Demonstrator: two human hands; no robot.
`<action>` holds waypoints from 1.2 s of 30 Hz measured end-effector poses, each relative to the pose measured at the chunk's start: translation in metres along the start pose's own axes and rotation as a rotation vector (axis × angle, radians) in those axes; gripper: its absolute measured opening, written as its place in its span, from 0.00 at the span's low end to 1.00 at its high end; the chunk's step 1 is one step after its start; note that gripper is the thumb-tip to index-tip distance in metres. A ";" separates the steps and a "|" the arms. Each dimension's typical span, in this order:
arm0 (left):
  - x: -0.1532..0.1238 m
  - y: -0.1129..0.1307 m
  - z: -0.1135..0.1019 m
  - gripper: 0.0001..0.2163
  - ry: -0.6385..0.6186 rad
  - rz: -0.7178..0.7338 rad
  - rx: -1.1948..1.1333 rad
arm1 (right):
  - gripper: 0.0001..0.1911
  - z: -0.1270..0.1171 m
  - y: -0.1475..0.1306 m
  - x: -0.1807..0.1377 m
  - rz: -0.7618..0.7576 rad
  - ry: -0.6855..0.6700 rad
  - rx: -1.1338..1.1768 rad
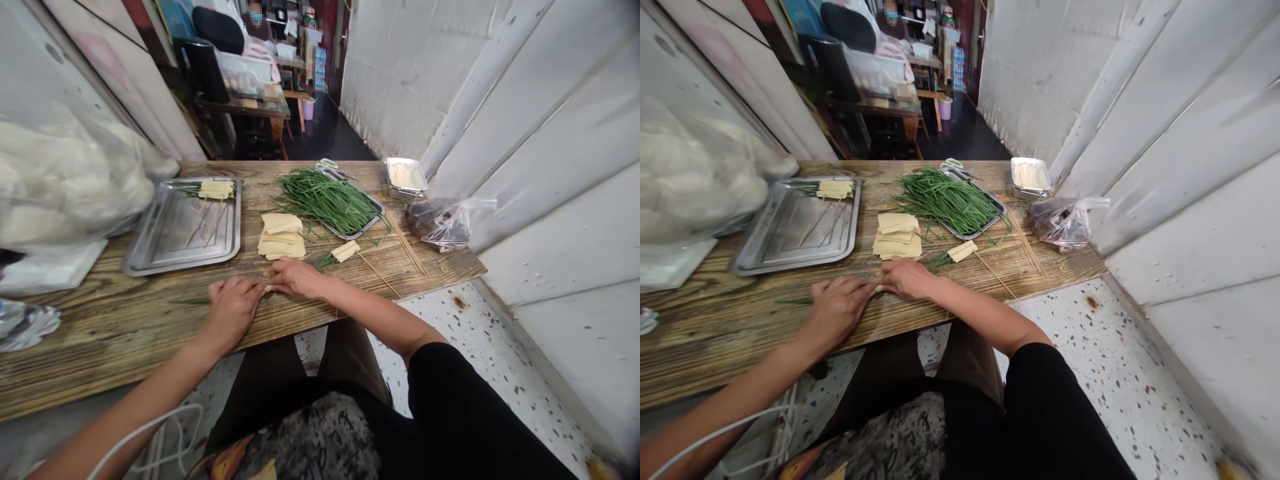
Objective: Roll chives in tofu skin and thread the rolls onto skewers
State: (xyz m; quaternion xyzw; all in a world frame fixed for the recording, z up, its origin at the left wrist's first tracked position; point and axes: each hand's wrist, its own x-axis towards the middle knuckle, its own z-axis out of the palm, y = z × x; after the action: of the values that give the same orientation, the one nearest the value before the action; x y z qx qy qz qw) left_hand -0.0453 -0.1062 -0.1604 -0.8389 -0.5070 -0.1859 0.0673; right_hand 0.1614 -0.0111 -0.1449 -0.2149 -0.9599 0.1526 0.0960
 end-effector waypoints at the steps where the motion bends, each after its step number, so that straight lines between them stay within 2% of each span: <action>1: -0.002 0.002 0.001 0.15 0.028 0.006 -0.001 | 0.13 0.000 0.001 0.000 0.005 0.001 0.017; 5: -0.006 -0.001 0.004 0.13 0.107 0.055 -0.018 | 0.12 -0.001 0.001 0.003 0.006 -0.009 0.062; 8: -0.002 -0.009 0.005 0.13 0.050 0.070 -0.071 | 0.13 -0.002 -0.003 0.004 0.046 -0.027 0.047; 10: 0.001 -0.013 0.005 0.14 0.013 0.070 -0.112 | 0.12 -0.006 -0.007 -0.004 0.097 0.009 0.045; 12: 0.003 -0.016 0.006 0.14 0.008 0.062 -0.131 | 0.13 -0.014 -0.009 -0.023 0.171 0.104 0.052; 14: 0.004 -0.017 0.007 0.14 0.014 0.060 -0.134 | 0.16 -0.025 -0.010 -0.054 0.316 0.232 0.022; 17: 0.003 -0.018 0.009 0.15 0.028 0.078 -0.134 | 0.13 -0.041 -0.008 -0.113 0.723 0.344 -0.151; 19: 0.001 -0.019 0.011 0.14 0.050 0.083 -0.130 | 0.11 -0.046 -0.006 -0.147 0.957 0.314 -0.241; 21: 0.001 -0.019 0.012 0.13 0.069 0.072 -0.132 | 0.10 -0.046 -0.003 -0.170 1.065 0.245 -0.263; 24: 0.003 -0.020 0.014 0.14 0.089 0.047 -0.157 | 0.11 -0.041 0.002 -0.182 1.093 0.210 -0.247; 28: 0.009 -0.022 0.015 0.16 0.062 0.013 -0.167 | 0.13 -0.034 0.006 -0.187 1.140 0.291 -0.206; 32: 0.011 -0.021 0.015 0.17 0.029 0.002 -0.167 | 0.13 -0.031 -0.004 -0.204 1.076 0.488 -0.081; 36: 0.011 -0.022 0.017 0.17 0.000 0.023 -0.150 | 0.12 -0.042 -0.033 -0.220 0.986 0.739 0.002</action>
State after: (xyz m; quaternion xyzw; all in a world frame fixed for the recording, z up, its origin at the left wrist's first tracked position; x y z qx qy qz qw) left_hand -0.0560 -0.0817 -0.1732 -0.8473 -0.4821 -0.2228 0.0063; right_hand 0.3543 -0.1261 -0.1207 -0.6719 -0.6507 0.0954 0.3406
